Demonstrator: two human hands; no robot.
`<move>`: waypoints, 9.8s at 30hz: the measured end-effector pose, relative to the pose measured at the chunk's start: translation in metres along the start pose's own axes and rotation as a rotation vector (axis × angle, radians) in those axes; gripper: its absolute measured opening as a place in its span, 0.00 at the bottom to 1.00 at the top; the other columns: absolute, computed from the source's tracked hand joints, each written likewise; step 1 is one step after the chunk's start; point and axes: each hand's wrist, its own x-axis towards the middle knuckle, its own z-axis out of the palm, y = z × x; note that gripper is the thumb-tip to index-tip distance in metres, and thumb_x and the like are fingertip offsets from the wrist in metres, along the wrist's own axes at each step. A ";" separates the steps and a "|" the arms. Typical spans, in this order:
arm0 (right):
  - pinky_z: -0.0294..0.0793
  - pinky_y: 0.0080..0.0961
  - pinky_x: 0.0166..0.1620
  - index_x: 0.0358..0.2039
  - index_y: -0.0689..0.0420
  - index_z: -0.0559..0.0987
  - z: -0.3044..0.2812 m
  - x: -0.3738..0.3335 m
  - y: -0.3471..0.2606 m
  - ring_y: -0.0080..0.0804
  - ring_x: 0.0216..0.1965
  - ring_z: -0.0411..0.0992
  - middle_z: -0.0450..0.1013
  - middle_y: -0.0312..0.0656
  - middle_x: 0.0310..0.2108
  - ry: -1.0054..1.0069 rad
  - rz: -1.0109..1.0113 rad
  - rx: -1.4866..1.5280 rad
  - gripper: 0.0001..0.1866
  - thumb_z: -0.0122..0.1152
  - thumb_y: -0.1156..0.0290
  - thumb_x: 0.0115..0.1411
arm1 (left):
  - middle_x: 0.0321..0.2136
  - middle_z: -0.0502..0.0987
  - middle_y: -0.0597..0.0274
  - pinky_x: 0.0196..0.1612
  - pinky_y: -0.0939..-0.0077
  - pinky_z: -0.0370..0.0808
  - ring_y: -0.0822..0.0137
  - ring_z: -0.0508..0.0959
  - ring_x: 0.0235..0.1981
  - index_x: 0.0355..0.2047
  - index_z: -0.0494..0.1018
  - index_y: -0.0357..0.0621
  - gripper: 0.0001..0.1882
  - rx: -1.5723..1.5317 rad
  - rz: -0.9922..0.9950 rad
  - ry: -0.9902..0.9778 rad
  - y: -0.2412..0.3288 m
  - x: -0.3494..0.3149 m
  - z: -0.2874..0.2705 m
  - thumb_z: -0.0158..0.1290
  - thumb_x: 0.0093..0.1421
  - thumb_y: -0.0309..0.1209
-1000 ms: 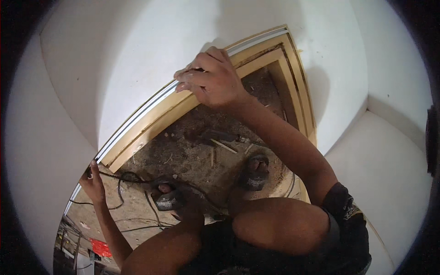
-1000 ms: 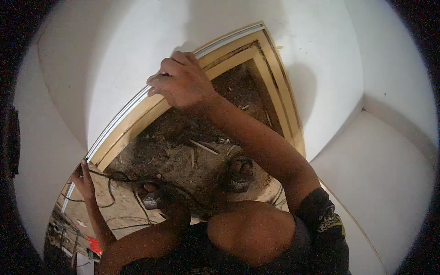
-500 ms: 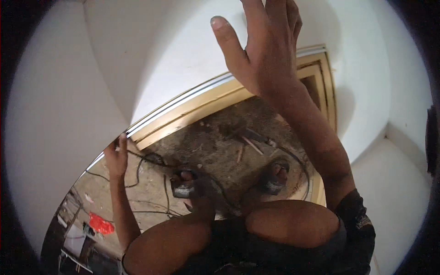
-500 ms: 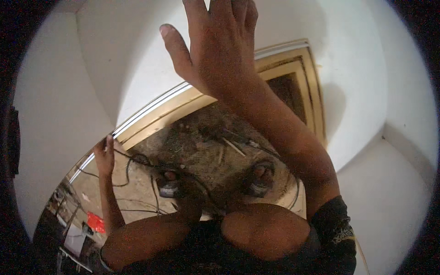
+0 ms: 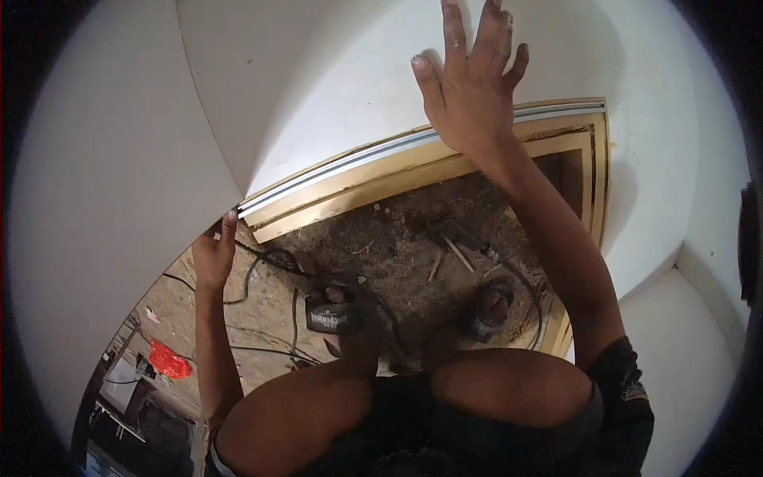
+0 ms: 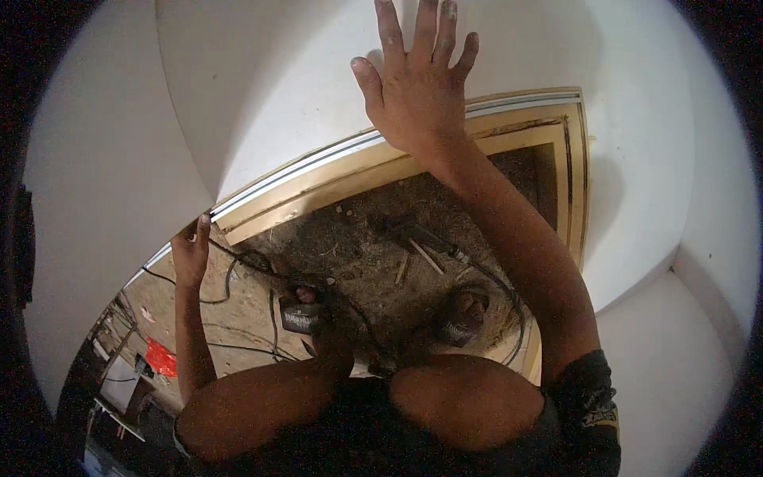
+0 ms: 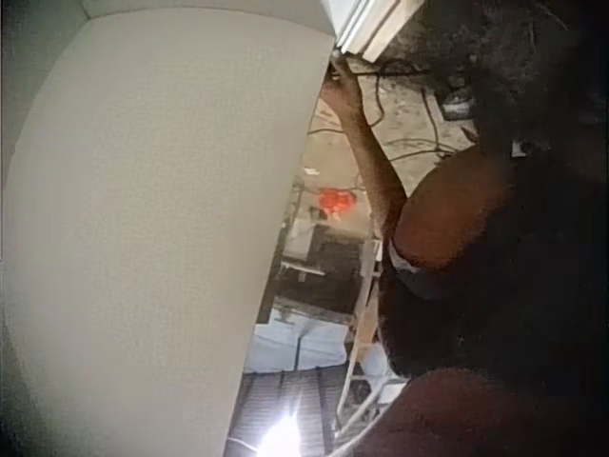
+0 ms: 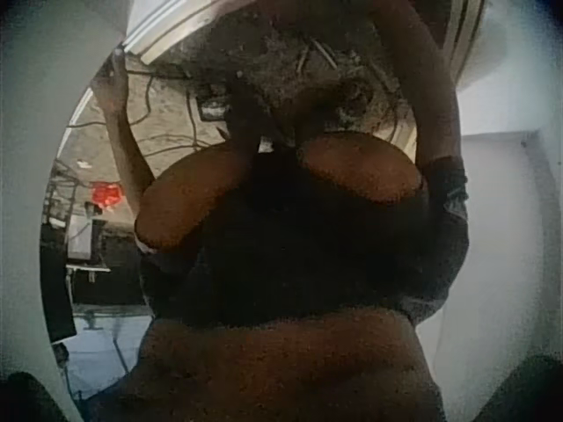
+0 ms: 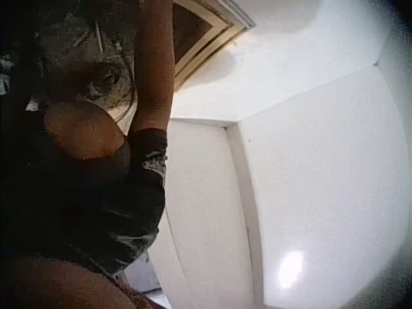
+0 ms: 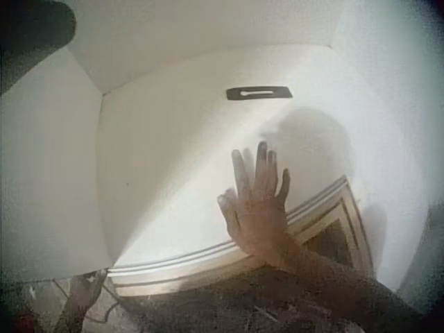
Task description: The person sweeps debris from inside a cabinet space using a brush, positions a metal track against the upper edge, and secures it by hand.
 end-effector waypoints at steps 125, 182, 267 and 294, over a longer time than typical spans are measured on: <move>0.65 0.47 0.50 0.51 0.53 0.70 0.048 0.185 0.142 0.44 0.52 0.66 0.68 0.45 0.49 0.062 -0.100 -0.011 0.21 0.51 0.55 0.61 | 0.46 0.69 0.46 0.57 0.44 0.52 0.50 0.65 0.53 0.42 0.72 0.41 0.29 0.256 0.030 0.110 0.017 0.004 0.027 0.52 0.51 0.54; 0.75 0.41 0.45 0.67 0.49 0.36 -0.026 -0.134 -0.048 0.54 0.45 0.71 0.58 0.67 0.55 -0.509 0.166 0.245 0.41 0.41 0.84 0.57 | 0.65 0.42 0.50 0.65 0.44 0.43 0.50 0.43 0.67 0.65 0.44 0.71 0.55 0.578 0.798 0.073 0.095 -0.020 0.097 0.66 0.42 0.37; 0.60 0.45 0.51 0.36 0.59 0.75 0.016 -0.098 -0.014 0.47 0.44 0.64 0.66 0.46 0.37 0.074 -0.290 0.443 0.11 0.58 0.70 0.52 | 0.27 0.78 0.53 0.41 0.57 0.70 0.53 0.78 0.33 0.37 0.79 0.48 0.27 0.259 0.271 0.068 0.016 -0.021 -0.004 0.56 0.48 0.57; 0.61 0.42 0.50 0.37 0.55 0.76 0.005 -0.086 -0.013 0.42 0.45 0.64 0.68 0.43 0.38 0.134 -0.369 0.383 0.13 0.57 0.63 0.54 | 0.60 0.59 0.50 0.62 0.47 0.46 0.48 0.54 0.63 0.57 0.62 0.44 0.34 0.572 -1.093 0.372 -0.097 -0.501 0.031 0.55 0.53 0.46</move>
